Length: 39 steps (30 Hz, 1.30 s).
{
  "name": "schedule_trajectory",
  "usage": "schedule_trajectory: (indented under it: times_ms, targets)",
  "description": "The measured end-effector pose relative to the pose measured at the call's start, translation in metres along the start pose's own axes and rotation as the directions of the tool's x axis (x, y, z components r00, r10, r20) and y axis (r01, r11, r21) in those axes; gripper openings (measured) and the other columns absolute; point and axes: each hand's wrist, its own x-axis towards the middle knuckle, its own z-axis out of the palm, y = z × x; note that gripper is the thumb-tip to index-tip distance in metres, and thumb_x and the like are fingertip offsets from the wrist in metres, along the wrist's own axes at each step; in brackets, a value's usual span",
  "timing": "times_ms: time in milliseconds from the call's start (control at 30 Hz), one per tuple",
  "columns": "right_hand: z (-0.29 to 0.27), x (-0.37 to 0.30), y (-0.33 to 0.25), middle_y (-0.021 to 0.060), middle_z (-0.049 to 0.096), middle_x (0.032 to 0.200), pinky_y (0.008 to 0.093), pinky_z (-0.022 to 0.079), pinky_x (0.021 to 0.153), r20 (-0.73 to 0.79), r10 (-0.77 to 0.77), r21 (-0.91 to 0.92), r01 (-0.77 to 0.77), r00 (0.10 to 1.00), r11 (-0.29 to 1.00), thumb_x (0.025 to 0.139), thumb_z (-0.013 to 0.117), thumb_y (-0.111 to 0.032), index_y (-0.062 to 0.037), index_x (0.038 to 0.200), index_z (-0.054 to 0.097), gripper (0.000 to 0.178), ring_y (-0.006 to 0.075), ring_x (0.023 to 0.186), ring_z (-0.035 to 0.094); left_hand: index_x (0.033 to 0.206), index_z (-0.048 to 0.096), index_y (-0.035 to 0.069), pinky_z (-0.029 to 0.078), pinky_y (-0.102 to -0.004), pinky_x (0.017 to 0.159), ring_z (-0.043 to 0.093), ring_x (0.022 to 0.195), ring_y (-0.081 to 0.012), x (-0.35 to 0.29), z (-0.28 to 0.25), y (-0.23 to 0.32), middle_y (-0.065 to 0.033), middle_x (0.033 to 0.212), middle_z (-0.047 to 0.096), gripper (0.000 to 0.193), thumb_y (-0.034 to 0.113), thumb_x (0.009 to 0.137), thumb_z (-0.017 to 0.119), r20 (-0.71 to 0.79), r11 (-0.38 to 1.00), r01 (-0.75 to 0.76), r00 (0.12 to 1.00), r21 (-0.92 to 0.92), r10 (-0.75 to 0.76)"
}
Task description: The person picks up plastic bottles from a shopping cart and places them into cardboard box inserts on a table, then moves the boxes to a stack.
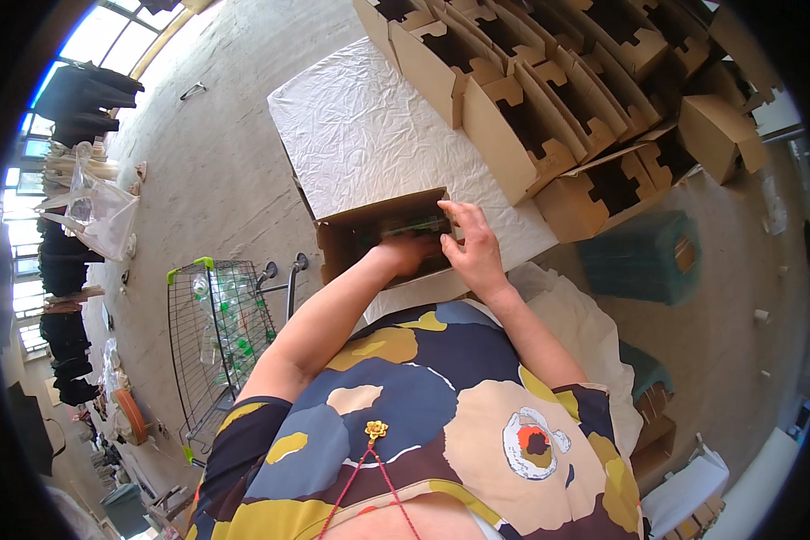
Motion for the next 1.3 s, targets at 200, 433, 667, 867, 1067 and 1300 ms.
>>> schedule_trajectory:
  times_ms: [200, 433, 667, 867, 1067, 1300]
  targets:
    - [0.015, -0.001, -0.005, 0.0124, 0.054, 0.123, 0.0363, 0.046, 0.098, -0.033, -0.091, -0.222, 0.081, 0.995, 0.972, 0.078, 0.066, -0.004, -0.0112, 0.126, 0.061, 0.049, 0.0302, 0.112, 0.056, 0.147, 0.040, 0.013, 0.024, -0.0428, 0.117, 0.034, 0.141, -0.0307, 0.032, 0.016, 0.004, -0.0109, 0.155, 0.035, 0.051, 0.025, 0.097, 0.041, -0.111, 0.950, -0.064, 0.989, 0.305, 0.102]
    - [0.024, -0.004, -0.001, 0.0133, 0.056, 0.121, 0.0373, 0.045, 0.098, -0.128, -0.099, -0.219, 0.070, 0.987, 0.973, 0.078, 0.062, -0.004, -0.0111, 0.125, 0.062, 0.047, 0.0309, 0.114, 0.055, 0.144, 0.041, 0.013, 0.022, -0.0437, 0.117, 0.034, 0.139, -0.0263, 0.054, 0.030, 0.020, -0.0122, 0.150, 0.038, 0.051, 0.024, 0.094, 0.044, -0.158, 0.764, -0.014, 0.976, 0.646, 0.152]
    - [0.020, -0.004, 0.005, 0.0122, 0.060, 0.117, 0.0374, 0.049, 0.092, -0.202, -0.078, -0.181, 0.041, 0.976, 0.983, 0.081, 0.055, -0.001, -0.0133, 0.126, 0.060, 0.047, 0.0292, 0.104, 0.060, 0.139, 0.049, 0.012, 0.037, -0.0376, 0.110, 0.047, 0.131, -0.0291, 0.020, -0.055, 0.040, -0.0119, 0.145, 0.048, 0.077, 0.018, 0.069, 0.082, 0.250, 0.918, -0.173, 0.965, 0.357, 0.085]
    - [0.013, -0.002, 0.003, 0.0105, 0.063, 0.108, 0.0323, 0.054, 0.077, -0.206, 0.075, 0.041, -0.067, 0.976, 0.997, 0.083, 0.051, 0.004, -0.0125, 0.127, 0.059, 0.048, 0.0218, 0.088, 0.065, 0.106, 0.067, 0.006, 0.053, -0.0431, 0.083, 0.060, 0.102, -0.0371, -0.057, -0.111, 0.000, -0.0146, 0.117, 0.056, 0.055, 0.004, 0.053, 0.077, -0.041, 0.960, -0.268, 0.961, 0.083, 0.272]
    - [0.010, 0.002, 0.005, 0.0097, 0.063, 0.107, 0.0303, 0.055, 0.071, -0.199, 0.056, 0.045, -0.048, 0.978, 0.998, 0.083, 0.052, 0.005, -0.0119, 0.128, 0.058, 0.048, 0.0195, 0.087, 0.065, 0.113, 0.051, 0.003, 0.046, -0.0398, 0.093, 0.055, 0.105, -0.0373, -0.109, -0.094, -0.016, -0.0176, 0.111, 0.055, 0.057, 0.013, 0.063, 0.076, -0.385, 0.969, -0.168, 0.919, -0.180, 0.087]
    - [0.009, 0.002, 0.001, 0.0096, 0.063, 0.109, 0.0293, 0.055, 0.069, -0.169, 0.052, 0.027, -0.049, 0.984, 0.998, 0.081, 0.053, 0.006, -0.0110, 0.127, 0.058, 0.049, 0.0199, 0.088, 0.065, 0.122, 0.048, 0.000, 0.046, -0.0421, 0.094, 0.059, 0.108, -0.0391, -0.110, -0.073, -0.018, -0.0266, 0.115, 0.060, 0.054, 0.027, 0.081, 0.071, -0.336, 0.857, 0.136, 0.881, -0.496, -0.334]
